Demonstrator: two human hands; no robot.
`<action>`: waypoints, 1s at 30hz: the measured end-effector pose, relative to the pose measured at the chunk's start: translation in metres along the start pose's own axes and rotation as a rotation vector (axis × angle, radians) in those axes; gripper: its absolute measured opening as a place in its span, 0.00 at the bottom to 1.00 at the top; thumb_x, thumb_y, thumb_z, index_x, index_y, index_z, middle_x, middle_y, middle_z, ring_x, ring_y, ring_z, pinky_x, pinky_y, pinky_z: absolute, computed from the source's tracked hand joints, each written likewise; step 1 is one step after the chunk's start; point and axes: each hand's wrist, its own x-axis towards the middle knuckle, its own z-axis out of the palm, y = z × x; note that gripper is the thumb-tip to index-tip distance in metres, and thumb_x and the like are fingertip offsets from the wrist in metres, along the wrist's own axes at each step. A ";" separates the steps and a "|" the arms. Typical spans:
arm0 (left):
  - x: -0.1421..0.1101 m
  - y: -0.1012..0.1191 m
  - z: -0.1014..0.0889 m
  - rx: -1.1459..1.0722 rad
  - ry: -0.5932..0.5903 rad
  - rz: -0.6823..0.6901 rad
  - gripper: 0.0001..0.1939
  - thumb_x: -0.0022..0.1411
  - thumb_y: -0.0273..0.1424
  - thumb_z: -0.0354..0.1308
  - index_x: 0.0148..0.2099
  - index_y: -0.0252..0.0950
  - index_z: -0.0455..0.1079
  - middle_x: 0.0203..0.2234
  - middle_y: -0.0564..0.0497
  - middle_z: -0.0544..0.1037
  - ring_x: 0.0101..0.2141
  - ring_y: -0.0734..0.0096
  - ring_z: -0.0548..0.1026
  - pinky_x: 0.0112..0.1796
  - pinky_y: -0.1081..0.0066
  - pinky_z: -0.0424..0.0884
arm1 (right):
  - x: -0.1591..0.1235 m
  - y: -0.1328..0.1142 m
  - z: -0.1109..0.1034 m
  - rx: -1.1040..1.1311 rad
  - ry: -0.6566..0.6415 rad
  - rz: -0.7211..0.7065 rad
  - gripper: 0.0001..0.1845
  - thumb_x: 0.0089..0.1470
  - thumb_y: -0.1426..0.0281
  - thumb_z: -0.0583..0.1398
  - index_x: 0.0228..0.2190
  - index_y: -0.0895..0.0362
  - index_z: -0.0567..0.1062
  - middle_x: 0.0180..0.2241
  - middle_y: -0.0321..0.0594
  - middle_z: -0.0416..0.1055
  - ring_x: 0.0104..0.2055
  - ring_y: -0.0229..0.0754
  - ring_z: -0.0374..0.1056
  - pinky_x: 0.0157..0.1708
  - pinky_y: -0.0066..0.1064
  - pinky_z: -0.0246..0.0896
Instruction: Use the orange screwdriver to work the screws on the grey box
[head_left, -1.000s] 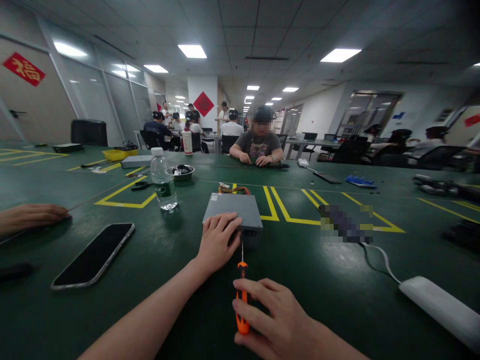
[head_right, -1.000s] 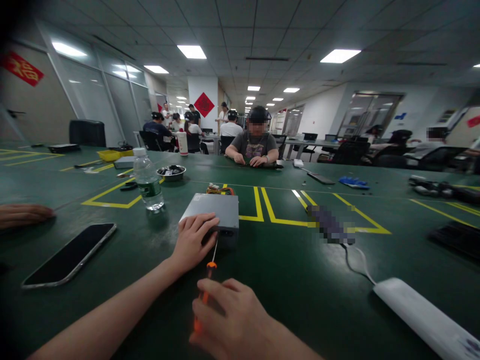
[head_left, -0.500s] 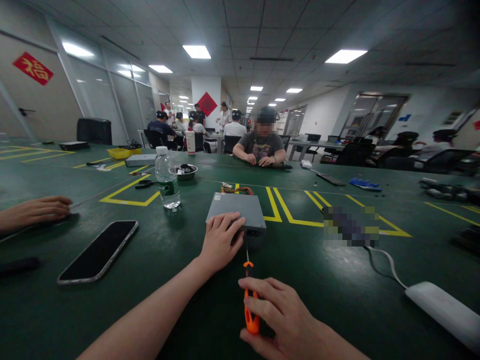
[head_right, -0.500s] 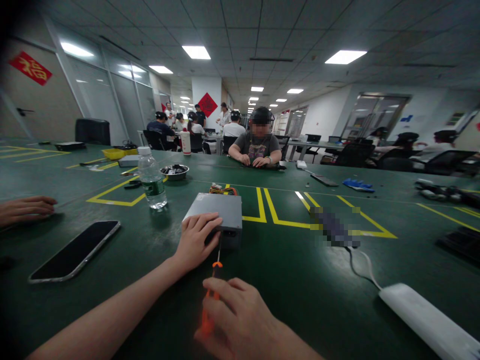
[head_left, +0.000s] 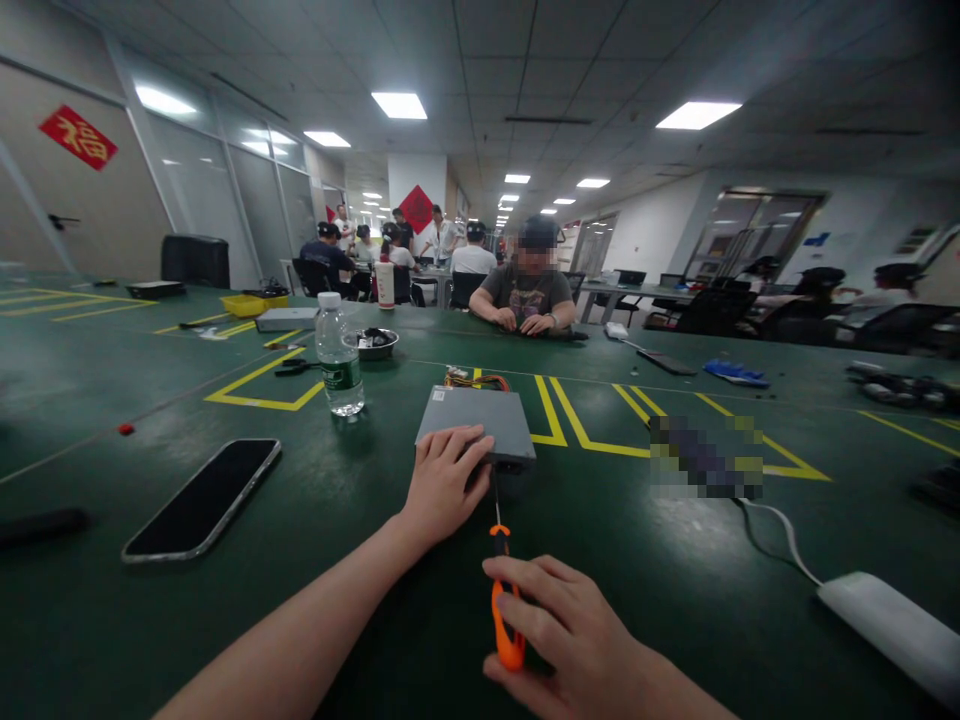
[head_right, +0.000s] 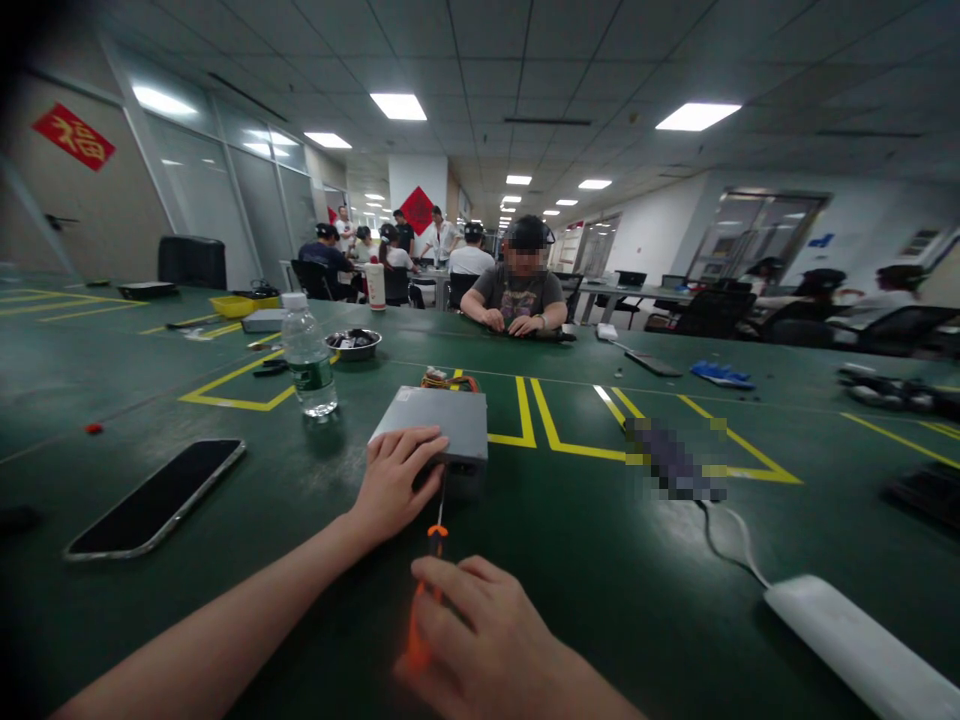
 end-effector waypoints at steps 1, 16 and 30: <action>0.000 0.000 0.000 -0.002 0.002 0.002 0.15 0.61 0.32 0.51 0.50 0.44 0.65 0.50 0.51 0.70 0.49 0.62 0.64 0.47 0.60 0.57 | -0.001 0.000 -0.001 0.016 -0.007 0.019 0.11 0.60 0.65 0.52 0.40 0.60 0.66 0.42 0.51 0.72 0.41 0.41 0.70 0.38 0.31 0.66; 0.000 -0.001 0.000 -0.001 -0.009 0.003 0.15 0.61 0.32 0.50 0.50 0.44 0.65 0.51 0.52 0.70 0.50 0.62 0.64 0.47 0.59 0.56 | -0.003 0.001 0.000 0.056 -0.073 0.058 0.12 0.58 0.64 0.54 0.40 0.59 0.66 0.44 0.51 0.70 0.42 0.43 0.69 0.41 0.33 0.65; 0.000 0.000 0.000 -0.007 -0.004 -0.001 0.15 0.61 0.32 0.51 0.51 0.44 0.65 0.50 0.51 0.70 0.49 0.62 0.64 0.47 0.58 0.57 | -0.003 0.000 0.001 0.053 -0.169 0.095 0.15 0.57 0.62 0.55 0.42 0.60 0.66 0.46 0.51 0.69 0.44 0.43 0.69 0.43 0.35 0.64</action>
